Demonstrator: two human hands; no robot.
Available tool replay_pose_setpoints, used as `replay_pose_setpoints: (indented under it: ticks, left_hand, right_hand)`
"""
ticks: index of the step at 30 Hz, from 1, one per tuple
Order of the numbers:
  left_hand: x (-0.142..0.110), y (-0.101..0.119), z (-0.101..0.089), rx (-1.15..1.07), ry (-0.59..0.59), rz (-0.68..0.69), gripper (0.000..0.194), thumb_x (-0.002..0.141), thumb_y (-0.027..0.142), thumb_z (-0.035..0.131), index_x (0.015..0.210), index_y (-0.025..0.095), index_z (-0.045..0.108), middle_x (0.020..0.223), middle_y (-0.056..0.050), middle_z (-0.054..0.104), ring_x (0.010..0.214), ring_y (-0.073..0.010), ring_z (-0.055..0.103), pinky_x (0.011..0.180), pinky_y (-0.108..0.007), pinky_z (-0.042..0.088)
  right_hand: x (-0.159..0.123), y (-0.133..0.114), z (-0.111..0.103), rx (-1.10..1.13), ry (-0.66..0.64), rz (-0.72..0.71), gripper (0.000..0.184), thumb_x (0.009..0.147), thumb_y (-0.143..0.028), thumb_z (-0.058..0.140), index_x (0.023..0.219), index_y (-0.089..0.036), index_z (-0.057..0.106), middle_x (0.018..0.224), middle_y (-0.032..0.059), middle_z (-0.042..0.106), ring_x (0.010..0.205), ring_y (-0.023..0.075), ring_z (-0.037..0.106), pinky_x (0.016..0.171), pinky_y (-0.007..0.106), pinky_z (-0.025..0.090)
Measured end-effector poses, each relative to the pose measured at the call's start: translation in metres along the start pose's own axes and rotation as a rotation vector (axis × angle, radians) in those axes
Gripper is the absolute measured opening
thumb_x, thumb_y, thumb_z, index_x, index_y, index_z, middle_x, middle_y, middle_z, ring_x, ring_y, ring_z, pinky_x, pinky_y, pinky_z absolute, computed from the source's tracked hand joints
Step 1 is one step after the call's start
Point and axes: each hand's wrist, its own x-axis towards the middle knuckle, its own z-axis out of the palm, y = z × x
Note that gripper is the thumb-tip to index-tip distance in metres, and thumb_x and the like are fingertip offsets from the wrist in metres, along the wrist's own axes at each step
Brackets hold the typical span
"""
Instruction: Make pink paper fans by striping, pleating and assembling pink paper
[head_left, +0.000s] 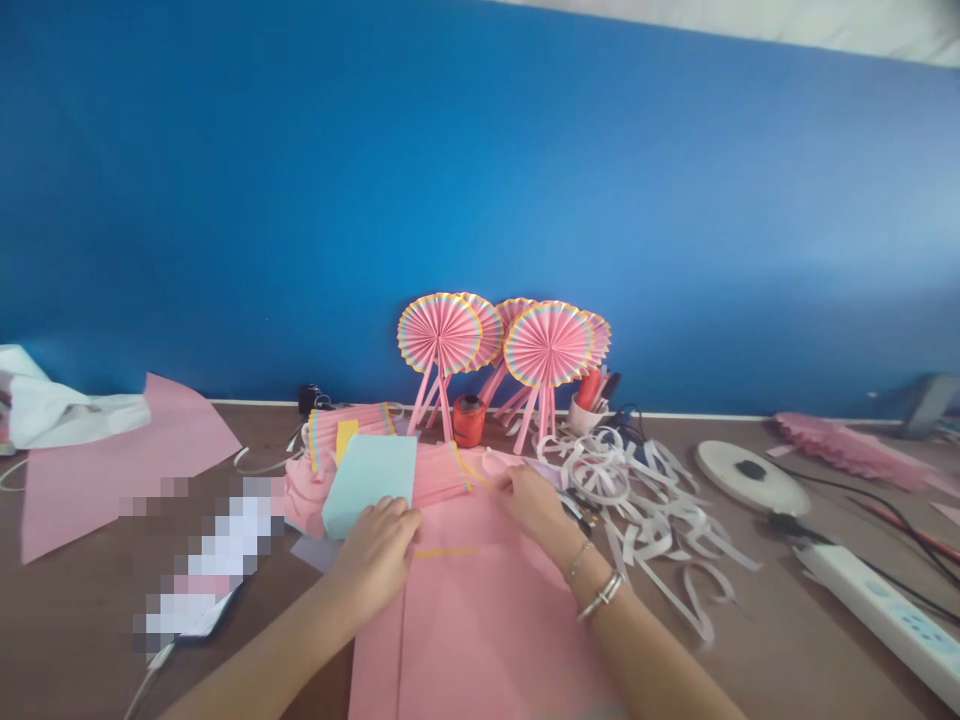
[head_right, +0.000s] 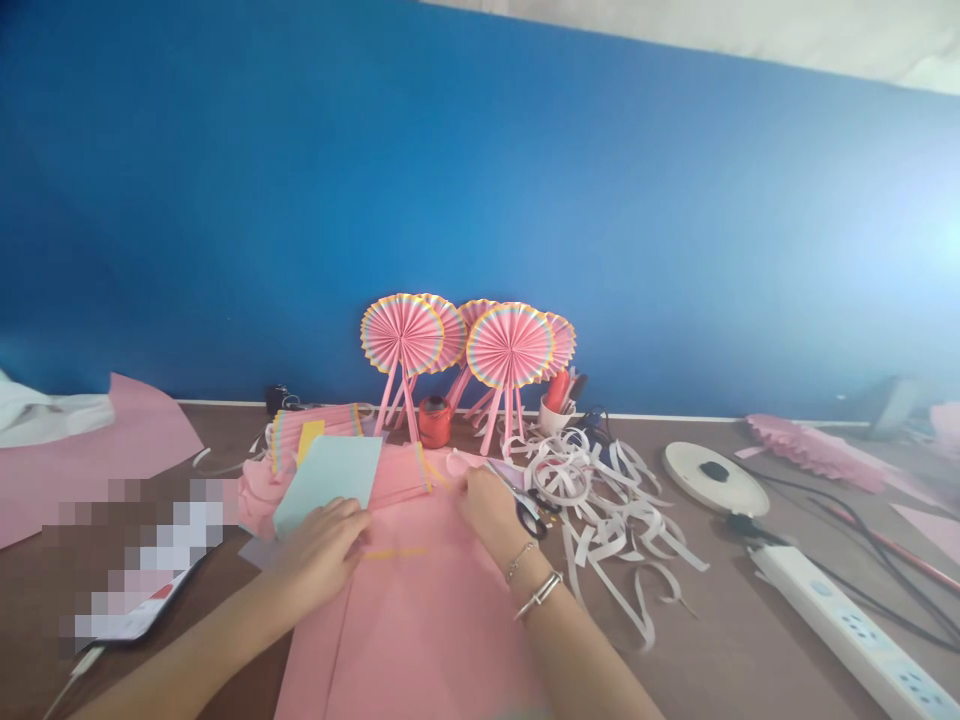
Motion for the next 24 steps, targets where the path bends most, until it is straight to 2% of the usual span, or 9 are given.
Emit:
replay_pose_setpoints:
  ticks: [5, 7, 9, 11, 13, 17, 24]
  left_hand:
    - [-0.006, 0.018, -0.002, 0.103, 0.023, 0.042, 0.033, 0.074, -0.003, 0.039, 0.086, 0.017, 0.061, 0.092, -0.009, 0.060, 0.092, -0.0255, 0.052, 0.076, -0.038, 0.038]
    - [-0.012, 0.030, 0.001, 0.035, 0.008, 0.156, 0.032, 0.078, 0.001, 0.039, 0.092, 0.018, 0.062, 0.098, -0.009, 0.061, 0.094, -0.0247, 0.052, 0.079, -0.038, 0.040]
    - [-0.019, 0.042, 0.011, -0.028, -0.008, 0.322, 0.032, 0.083, 0.008, 0.041, 0.107, 0.019, 0.059, 0.113, -0.009, 0.060, 0.101, -0.0239, 0.052, 0.085, -0.037, 0.040]
    - [-0.024, 0.049, 0.024, -0.018, 0.026, 0.420, 0.037, 0.089, 0.014, 0.038, 0.123, 0.018, 0.051, 0.131, -0.011, 0.051, 0.114, -0.0256, 0.047, 0.094, -0.039, 0.037]
    - [-0.027, 0.051, 0.037, 0.007, 0.043, 0.470, 0.038, 0.093, 0.020, 0.035, 0.129, 0.015, 0.047, 0.133, -0.013, 0.050, 0.119, -0.0262, 0.044, 0.099, -0.040, 0.034]
    - [-0.027, 0.048, 0.048, -0.024, 0.047, 0.443, 0.038, 0.094, 0.027, 0.036, 0.128, 0.017, 0.048, 0.137, -0.013, 0.046, 0.122, -0.0270, 0.041, 0.102, -0.040, 0.034]
    - [-0.029, 0.052, 0.033, -0.203, 0.011, 0.377, 0.033, 0.088, 0.024, 0.047, 0.120, 0.022, 0.052, 0.134, -0.009, 0.045, 0.120, -0.0262, 0.040, 0.100, -0.042, 0.035]
  right_hand:
    - [-0.001, -0.003, 0.015, -0.096, 0.012, -0.012, 0.021, 0.080, -0.010, 0.046, 0.080, -0.010, 0.067, 0.090, 0.0155, 0.065, 0.094, 0.0225, 0.058, 0.078, 0.027, 0.037]
    - [-0.002, -0.004, 0.015, -0.121, 0.019, -0.010, 0.022, 0.082, -0.010, 0.044, 0.085, -0.009, 0.066, 0.094, 0.0167, 0.064, 0.095, 0.0225, 0.057, 0.079, 0.027, 0.037]
    - [-0.004, -0.006, 0.014, -0.138, 0.032, -0.002, 0.024, 0.083, -0.010, 0.044, 0.096, -0.007, 0.063, 0.100, 0.0179, 0.063, 0.096, 0.0227, 0.057, 0.079, 0.028, 0.037]
    - [-0.006, -0.007, 0.013, -0.150, 0.038, 0.004, 0.025, 0.084, -0.010, 0.043, 0.101, -0.007, 0.061, 0.103, 0.0177, 0.062, 0.096, 0.0226, 0.056, 0.079, 0.028, 0.037]
    - [-0.006, -0.007, 0.012, -0.157, 0.029, 0.002, 0.023, 0.083, -0.009, 0.044, 0.097, -0.008, 0.062, 0.099, 0.0165, 0.063, 0.095, 0.0225, 0.056, 0.080, 0.028, 0.037]
    - [-0.006, -0.007, 0.013, -0.164, 0.017, -0.011, 0.022, 0.080, -0.005, 0.045, 0.085, -0.009, 0.065, 0.095, 0.0155, 0.064, 0.096, 0.0220, 0.056, 0.083, 0.027, 0.036]
    - [-0.010, -0.011, 0.013, -0.189, 0.058, -0.009, 0.026, 0.082, -0.006, 0.042, 0.099, -0.007, 0.062, 0.099, 0.0169, 0.062, 0.095, 0.0237, 0.055, 0.083, 0.030, 0.036]
